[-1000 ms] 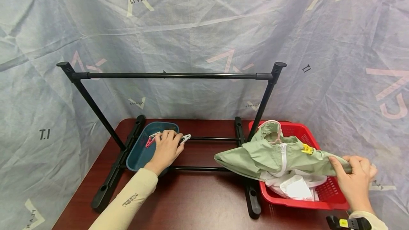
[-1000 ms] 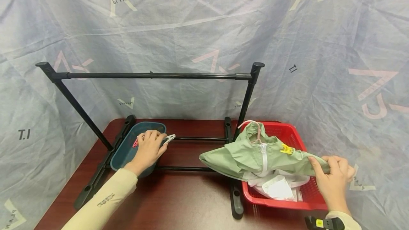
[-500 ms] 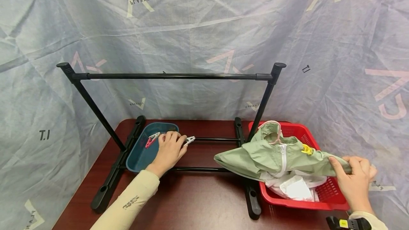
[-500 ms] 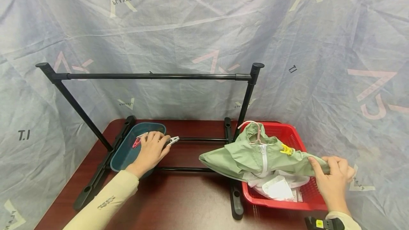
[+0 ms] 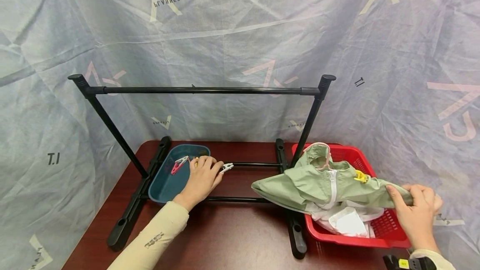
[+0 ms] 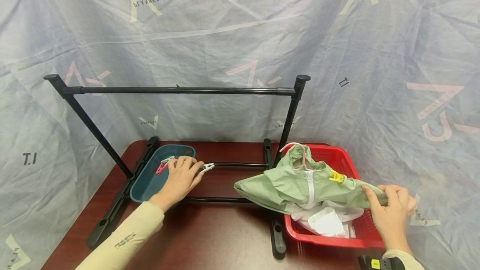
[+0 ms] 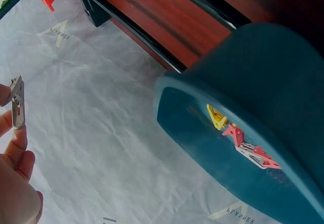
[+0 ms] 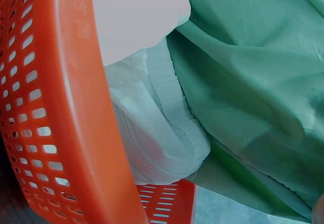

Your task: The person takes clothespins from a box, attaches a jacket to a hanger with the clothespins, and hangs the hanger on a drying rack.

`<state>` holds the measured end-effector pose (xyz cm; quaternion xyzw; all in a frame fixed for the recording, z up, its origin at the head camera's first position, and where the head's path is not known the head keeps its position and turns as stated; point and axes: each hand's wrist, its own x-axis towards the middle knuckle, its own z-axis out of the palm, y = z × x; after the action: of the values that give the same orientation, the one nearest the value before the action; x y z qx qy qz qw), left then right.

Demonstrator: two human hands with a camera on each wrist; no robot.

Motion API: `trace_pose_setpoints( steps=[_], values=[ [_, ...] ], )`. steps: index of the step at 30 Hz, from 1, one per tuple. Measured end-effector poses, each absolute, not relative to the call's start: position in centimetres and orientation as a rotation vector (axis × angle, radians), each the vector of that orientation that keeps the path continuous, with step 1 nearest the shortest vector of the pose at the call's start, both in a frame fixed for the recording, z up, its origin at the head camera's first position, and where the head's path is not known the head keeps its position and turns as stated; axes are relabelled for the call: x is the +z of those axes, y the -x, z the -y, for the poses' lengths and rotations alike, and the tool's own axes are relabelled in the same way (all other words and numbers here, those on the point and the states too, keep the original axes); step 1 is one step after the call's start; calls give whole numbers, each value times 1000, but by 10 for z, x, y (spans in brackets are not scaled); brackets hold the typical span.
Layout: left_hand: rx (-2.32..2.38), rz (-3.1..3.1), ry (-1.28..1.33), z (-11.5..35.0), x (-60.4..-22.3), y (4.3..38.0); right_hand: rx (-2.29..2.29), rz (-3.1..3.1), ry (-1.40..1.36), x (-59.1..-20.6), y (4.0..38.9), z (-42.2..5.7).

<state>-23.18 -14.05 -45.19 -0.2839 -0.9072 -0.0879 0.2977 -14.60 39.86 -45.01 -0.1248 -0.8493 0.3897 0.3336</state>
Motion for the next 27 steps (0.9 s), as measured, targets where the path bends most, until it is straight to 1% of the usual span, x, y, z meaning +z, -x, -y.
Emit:
trace_pose_setpoints(
  steps=[27],
  values=[
    [-186, 2337, 861, 124, -455, 225, 1040, 2176, 271, -454, 144, -399]
  ],
)
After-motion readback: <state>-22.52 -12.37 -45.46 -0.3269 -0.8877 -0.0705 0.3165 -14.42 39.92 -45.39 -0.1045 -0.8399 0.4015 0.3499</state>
